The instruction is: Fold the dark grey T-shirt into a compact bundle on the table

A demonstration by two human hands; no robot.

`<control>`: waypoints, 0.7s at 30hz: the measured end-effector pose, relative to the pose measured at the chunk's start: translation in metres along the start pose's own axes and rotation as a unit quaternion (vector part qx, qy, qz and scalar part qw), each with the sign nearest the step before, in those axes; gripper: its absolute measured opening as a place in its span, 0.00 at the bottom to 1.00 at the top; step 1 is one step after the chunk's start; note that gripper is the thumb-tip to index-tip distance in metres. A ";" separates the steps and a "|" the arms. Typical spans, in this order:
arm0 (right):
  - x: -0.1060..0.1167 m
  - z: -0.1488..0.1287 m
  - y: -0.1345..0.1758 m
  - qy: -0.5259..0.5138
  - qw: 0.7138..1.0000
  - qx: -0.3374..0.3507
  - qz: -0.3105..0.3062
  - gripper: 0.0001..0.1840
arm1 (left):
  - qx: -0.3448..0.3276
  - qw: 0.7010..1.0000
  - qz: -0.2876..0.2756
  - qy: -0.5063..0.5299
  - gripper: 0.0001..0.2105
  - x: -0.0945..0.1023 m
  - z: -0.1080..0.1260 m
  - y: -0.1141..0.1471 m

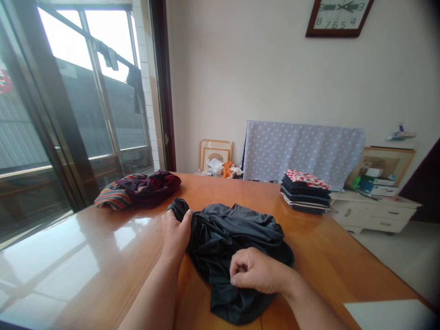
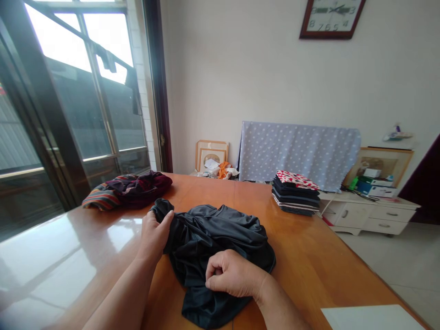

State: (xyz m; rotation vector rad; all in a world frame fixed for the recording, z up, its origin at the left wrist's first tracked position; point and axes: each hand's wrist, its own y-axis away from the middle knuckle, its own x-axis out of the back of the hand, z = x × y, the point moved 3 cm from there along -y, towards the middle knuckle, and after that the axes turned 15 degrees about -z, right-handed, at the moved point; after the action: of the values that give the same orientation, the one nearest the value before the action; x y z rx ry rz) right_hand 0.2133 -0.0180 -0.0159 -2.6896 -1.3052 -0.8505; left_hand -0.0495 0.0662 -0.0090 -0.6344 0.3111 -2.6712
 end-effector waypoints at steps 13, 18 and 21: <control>0.086 0.054 0.043 0.036 0.798 -0.089 0.594 0.31 | -0.102 0.989 0.013 -0.108 0.20 -0.006 0.026 0.020; 0.079 0.061 0.030 -0.090 0.877 -0.083 0.464 0.22 | -0.143 0.989 -0.024 -0.032 0.15 -0.014 0.034 0.029; 0.063 0.039 0.022 -0.232 0.907 0.032 0.349 0.16 | -0.087 0.983 -0.127 0.104 0.14 -0.022 0.035 0.033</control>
State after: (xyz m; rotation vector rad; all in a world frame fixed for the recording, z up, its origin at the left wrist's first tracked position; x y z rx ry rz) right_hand 0.2788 0.0231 -0.0137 -3.0451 -0.2796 -0.0871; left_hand -0.0042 0.0409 0.0035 -0.4709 0.5601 -2.9868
